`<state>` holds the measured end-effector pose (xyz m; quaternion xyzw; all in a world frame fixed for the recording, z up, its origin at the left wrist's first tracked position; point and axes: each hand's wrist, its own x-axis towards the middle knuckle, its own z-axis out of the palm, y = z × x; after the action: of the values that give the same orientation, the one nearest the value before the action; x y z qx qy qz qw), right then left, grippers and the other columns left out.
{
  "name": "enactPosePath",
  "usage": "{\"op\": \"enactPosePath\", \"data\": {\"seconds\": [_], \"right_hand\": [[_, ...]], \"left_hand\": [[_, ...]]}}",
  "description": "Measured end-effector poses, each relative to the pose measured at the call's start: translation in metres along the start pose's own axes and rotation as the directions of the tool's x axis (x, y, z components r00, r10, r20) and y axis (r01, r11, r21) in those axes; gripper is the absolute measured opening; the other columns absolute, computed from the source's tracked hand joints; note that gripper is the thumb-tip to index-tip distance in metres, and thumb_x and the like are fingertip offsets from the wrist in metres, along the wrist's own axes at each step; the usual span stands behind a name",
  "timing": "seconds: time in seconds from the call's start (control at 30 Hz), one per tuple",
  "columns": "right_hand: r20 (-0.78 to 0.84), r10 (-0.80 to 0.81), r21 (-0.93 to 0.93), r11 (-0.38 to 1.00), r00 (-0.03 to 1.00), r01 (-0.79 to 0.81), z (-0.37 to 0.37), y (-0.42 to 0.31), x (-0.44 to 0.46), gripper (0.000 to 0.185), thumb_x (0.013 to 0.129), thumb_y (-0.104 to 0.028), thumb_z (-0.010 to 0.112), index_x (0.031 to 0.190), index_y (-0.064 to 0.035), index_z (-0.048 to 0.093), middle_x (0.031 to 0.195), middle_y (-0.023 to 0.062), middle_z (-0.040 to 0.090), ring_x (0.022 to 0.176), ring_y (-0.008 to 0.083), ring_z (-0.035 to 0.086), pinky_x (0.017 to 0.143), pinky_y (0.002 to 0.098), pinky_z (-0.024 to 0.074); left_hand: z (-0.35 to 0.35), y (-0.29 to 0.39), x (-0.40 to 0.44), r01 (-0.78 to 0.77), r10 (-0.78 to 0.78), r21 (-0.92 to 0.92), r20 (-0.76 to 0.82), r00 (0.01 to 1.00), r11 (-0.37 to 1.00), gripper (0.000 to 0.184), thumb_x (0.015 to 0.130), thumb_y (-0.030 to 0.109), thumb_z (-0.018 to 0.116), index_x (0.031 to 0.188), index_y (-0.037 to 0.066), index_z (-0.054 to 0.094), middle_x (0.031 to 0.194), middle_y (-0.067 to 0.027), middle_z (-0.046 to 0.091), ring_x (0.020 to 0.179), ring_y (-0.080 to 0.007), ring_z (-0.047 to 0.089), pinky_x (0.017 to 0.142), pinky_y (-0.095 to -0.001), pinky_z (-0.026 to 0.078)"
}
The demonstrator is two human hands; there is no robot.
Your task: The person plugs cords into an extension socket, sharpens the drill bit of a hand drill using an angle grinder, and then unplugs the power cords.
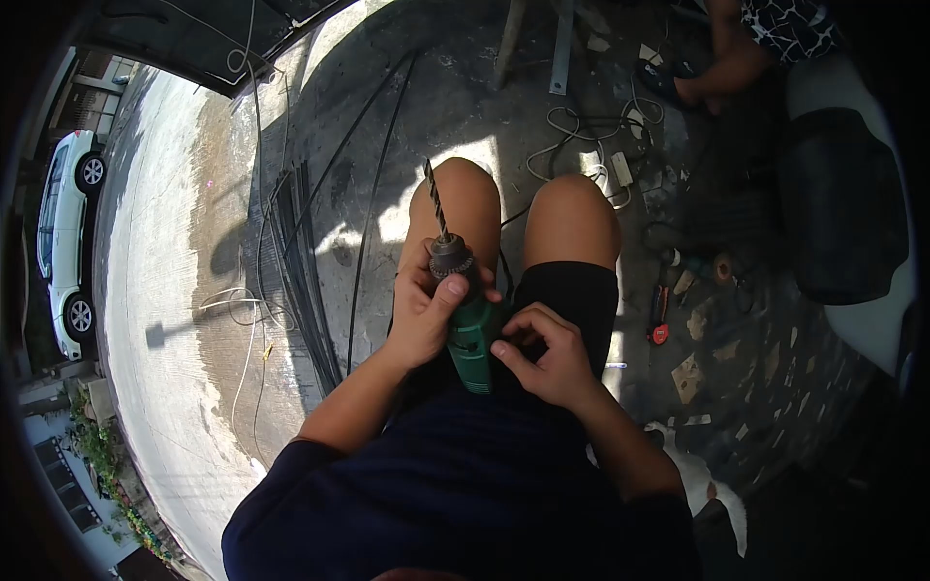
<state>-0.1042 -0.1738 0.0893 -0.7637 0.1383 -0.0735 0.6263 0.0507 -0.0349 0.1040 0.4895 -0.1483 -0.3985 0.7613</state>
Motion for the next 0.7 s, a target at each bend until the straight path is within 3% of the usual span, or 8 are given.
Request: {"op": "enactPosePath", "data": {"seconds": [0.13, 0.2, 0.23, 0.33, 0.53, 0.6, 0.7], "right_hand": [[0.030, 0.003, 0.018, 1.000, 1.000, -0.004, -0.002, 0.002, 0.002, 0.019, 0.087, -0.011, 0.080, 0.093, -0.0009, 0.066, 0.090, 0.0075, 0.065, 0.080, 0.0162, 0.066, 0.072, 0.0278, 0.0527], [0.039, 0.001, 0.027, 1.000, 0.999, -0.002, -0.002, 0.004, 0.004, 0.018, 0.086, -0.010, 0.080, 0.093, -0.0009, 0.065, 0.090, 0.0076, 0.065, 0.080, 0.0163, 0.066, 0.072, 0.0279, 0.0528], [0.038, -0.006, 0.033, 0.999, 0.999, 0.005, -0.002, 0.004, 0.004, 0.018, 0.086, -0.009, 0.080, 0.092, -0.0009, 0.065, 0.090, 0.0078, 0.065, 0.080, 0.0164, 0.066, 0.073, 0.0279, 0.0529], [0.069, -0.013, 0.039, 0.999, 0.998, 0.010, -0.005, 0.006, 0.006, 0.018, 0.085, -0.007, 0.080, 0.090, -0.0011, 0.064, 0.088, 0.0079, 0.064, 0.079, 0.0164, 0.066, 0.072, 0.0282, 0.0533], [0.105, -0.027, 0.058, 0.998, 0.994, 0.021, -0.009, 0.008, 0.008, 0.019, 0.085, -0.007, 0.081, 0.090, -0.0014, 0.064, 0.088, 0.0079, 0.064, 0.078, 0.0167, 0.066, 0.071, 0.0282, 0.0537], [0.105, -0.034, 0.065, 0.997, 0.994, 0.028, -0.009, 0.010, 0.008, 0.019, 0.085, -0.007, 0.081, 0.090, -0.0014, 0.064, 0.088, 0.0080, 0.064, 0.078, 0.0169, 0.067, 0.071, 0.0282, 0.0537], [0.107, -0.044, 0.069, 0.997, 0.993, 0.037, -0.010, 0.013, 0.008, 0.020, 0.084, -0.008, 0.081, 0.090, -0.0014, 0.064, 0.088, 0.0082, 0.064, 0.078, 0.0172, 0.067, 0.071, 0.0283, 0.0539]], "left_hand": [[0.003, 0.000, 0.001, -0.021, 0.026, 0.114, -0.038, 0.999, 0.993, 0.034, 0.097, 0.018, 0.072, 0.117, 0.002, 0.049, 0.111, -0.0175, 0.068, 0.100, -0.0204, 0.071, 0.088, -0.0342, 0.058], [0.010, 0.005, 0.003, 0.006, -0.003, 0.061, -0.047, 0.999, 0.998, 0.053, 0.095, 0.036, 0.074, 0.125, 0.000, 0.050, 0.113, -0.0187, 0.069, 0.102, -0.0248, 0.072, 0.091, -0.0372, 0.058], [0.010, 0.007, 0.003, 0.010, -0.006, 0.058, -0.055, 0.998, 0.998, 0.053, 0.095, 0.036, 0.074, 0.125, 0.000, 0.050, 0.113, -0.0187, 0.069, 0.102, -0.0248, 0.072, 0.091, -0.0372, 0.058], [0.006, 0.008, 0.004, 0.105, -0.105, -0.058, 0.015, 0.994, 0.993, 0.050, 0.095, 0.032, 0.073, 0.126, -0.001, 0.050, 0.113, -0.0189, 0.069, 0.104, -0.0245, 0.071, 0.094, -0.0375, 0.058], [0.007, 0.003, 0.000, 0.094, -0.093, 0.053, -0.028, 0.995, 0.994, 0.044, 0.093, 0.023, 0.076, 0.121, 0.001, 0.050, 0.109, -0.0172, 0.069, 0.103, -0.0259, 0.071, 0.094, -0.0389, 0.058], [0.007, -0.002, 0.001, 0.006, -0.001, 0.119, -0.044, 0.999, 0.993, 0.039, 0.089, 0.007, 0.079, 0.112, 0.003, 0.048, 0.100, -0.0110, 0.071, 0.098, -0.0170, 0.071, 0.091, -0.0329, 0.057], [0.012, 0.001, 0.003, 0.069, -0.050, 0.150, -0.127, 0.991, 0.986, 0.047, 0.085, 0.008, 0.084, 0.109, 0.005, 0.045, 0.094, -0.0090, 0.071, 0.094, -0.0152, 0.071, 0.089, -0.0312, 0.057]]}}
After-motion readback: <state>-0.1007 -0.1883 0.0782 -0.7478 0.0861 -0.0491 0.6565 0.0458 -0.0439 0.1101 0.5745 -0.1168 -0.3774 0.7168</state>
